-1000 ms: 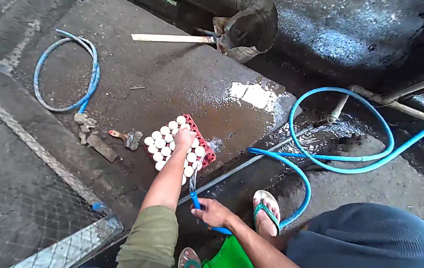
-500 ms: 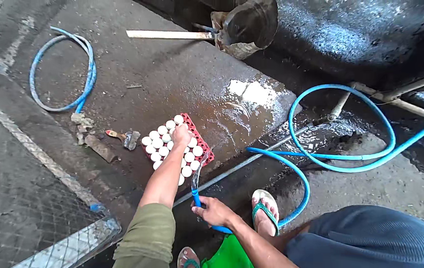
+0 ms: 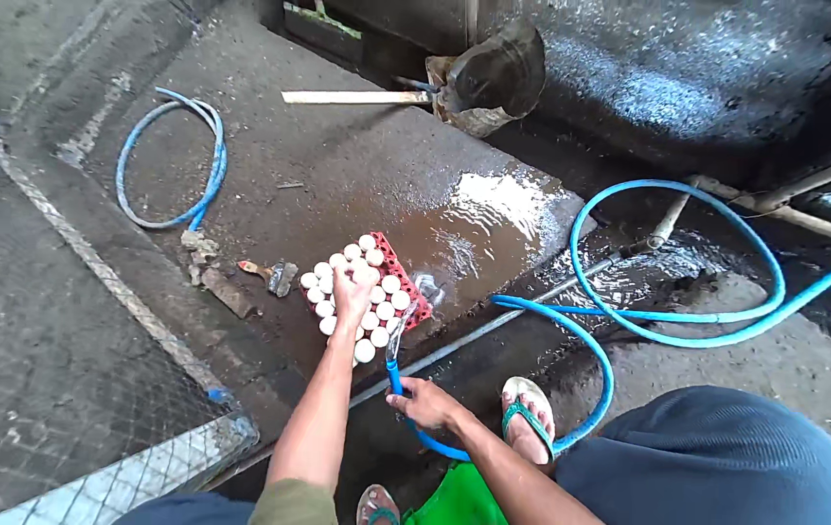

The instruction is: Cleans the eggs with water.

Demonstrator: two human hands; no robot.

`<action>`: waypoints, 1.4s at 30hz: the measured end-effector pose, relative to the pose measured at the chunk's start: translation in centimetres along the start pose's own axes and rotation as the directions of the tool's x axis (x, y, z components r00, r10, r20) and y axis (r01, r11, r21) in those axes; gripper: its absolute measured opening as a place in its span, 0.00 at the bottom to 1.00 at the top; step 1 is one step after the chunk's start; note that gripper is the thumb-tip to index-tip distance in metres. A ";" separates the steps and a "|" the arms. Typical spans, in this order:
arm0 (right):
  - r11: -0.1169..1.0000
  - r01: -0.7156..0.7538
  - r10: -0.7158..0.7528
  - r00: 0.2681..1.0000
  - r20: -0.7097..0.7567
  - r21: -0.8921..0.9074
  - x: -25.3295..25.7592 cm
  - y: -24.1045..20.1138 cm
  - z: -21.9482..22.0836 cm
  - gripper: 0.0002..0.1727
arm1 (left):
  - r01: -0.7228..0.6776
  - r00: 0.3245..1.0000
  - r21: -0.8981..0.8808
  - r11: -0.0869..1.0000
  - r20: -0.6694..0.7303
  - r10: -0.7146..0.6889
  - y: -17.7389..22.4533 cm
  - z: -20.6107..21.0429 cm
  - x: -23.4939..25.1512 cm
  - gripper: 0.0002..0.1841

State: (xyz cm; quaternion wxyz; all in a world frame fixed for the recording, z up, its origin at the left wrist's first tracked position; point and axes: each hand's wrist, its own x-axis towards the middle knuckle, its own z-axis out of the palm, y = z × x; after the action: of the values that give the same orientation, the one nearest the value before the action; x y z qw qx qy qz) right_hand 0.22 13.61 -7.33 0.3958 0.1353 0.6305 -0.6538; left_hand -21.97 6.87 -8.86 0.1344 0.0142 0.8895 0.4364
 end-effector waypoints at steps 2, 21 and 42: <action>1.000 0.018 -0.018 1.000 0.002 0.003 0.4 0.0 0.2 0.22 | 0.175 0.982 -0.363 0.915 0.127 -0.137 -0.9 -0.8 -3.5 0.20; 0.877 0.480 -0.354 0.601 -0.716 -0.030 -3.2 -6.3 2.7 0.23 | 0.151 0.969 -0.484 0.862 0.245 -0.033 3.8 -3.4 -21.9 0.28; 0.877 0.480 -0.351 0.598 -0.721 -0.029 -5.0 -6.4 7.0 0.25 | 0.017 0.998 -0.517 0.856 0.066 0.020 2.7 -4.6 -25.4 0.26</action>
State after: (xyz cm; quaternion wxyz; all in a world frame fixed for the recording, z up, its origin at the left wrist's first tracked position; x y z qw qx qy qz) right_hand 1.33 8.11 1.86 -0.0531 0.2571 0.6891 -0.6755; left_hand 1.12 1.32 1.72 0.1638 -0.0066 0.7346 0.6584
